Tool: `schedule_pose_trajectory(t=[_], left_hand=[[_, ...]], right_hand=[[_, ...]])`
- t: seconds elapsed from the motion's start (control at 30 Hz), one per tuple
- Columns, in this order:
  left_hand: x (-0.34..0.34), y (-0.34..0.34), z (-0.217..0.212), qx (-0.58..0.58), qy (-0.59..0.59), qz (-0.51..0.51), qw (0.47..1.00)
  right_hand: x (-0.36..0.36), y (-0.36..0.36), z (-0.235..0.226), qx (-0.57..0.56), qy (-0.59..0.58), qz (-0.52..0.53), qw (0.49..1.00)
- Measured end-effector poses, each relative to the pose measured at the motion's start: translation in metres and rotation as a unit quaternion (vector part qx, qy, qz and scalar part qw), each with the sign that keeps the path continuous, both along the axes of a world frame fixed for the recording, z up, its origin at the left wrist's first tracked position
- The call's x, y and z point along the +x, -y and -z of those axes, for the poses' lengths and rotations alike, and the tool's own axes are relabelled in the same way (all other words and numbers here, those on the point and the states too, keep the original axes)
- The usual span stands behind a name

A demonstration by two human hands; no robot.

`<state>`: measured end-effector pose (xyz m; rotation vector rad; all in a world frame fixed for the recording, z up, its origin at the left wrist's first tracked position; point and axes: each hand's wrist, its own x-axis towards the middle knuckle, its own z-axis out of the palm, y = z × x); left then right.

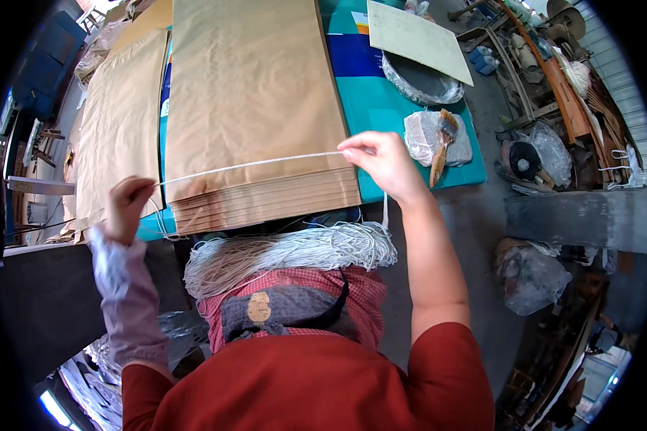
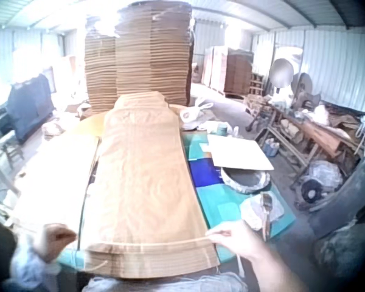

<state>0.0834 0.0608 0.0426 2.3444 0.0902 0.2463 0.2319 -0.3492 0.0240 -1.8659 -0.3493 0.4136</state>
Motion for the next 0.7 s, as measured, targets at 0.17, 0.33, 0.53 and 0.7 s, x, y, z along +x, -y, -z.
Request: schedule_pose_trajectory(t=[0.17,0.33,0.53,0.7], left_hand=[[0.019,0.001,0.089,0.023,-0.050,-0.042,0.998],[0.015,0.007,0.093,0.034,-0.024,-0.079,0.996],[0.017,0.014,0.086,0.178,0.070,-0.031,0.981],[0.015,0.027,0.072,0.316,0.147,0.017,0.937]], right_hand=[[0.032,-0.008,0.085,-0.132,0.005,-0.001,0.991],[0.029,-0.005,0.085,-0.236,0.128,-0.017,0.963],[0.024,-0.008,0.069,-0.141,-0.030,0.011,0.989],[0.018,-0.007,0.077,0.106,-0.190,0.001,0.976]])
